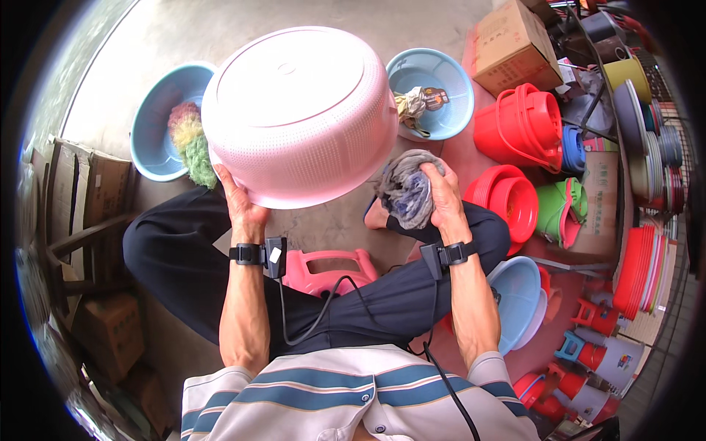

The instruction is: Dusting and wiping down plastic wash basins and bowls.

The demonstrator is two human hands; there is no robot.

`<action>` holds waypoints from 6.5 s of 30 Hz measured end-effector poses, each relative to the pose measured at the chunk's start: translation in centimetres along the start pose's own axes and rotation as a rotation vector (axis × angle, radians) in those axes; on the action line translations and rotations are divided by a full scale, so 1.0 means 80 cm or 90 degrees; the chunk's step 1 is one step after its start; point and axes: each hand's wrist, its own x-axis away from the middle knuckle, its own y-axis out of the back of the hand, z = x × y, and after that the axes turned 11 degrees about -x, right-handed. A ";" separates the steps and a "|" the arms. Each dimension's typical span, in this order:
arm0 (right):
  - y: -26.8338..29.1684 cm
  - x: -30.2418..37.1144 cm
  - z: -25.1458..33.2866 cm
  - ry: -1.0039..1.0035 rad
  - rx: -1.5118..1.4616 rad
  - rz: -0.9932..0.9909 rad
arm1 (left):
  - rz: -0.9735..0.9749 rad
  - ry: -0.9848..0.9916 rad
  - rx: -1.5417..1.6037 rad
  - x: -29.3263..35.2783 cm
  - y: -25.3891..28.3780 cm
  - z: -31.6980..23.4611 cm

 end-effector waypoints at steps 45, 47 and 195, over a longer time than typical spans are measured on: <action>-0.007 0.005 -0.060 0.128 0.117 0.083 | -0.030 0.128 -0.139 -0.002 0.003 0.009; -0.010 0.007 -0.057 0.127 0.116 0.091 | -0.052 0.132 -0.145 -0.006 0.008 0.009; -0.026 0.055 -0.081 -0.205 -0.007 0.115 | 0.071 -0.043 -0.002 0.049 -0.065 0.001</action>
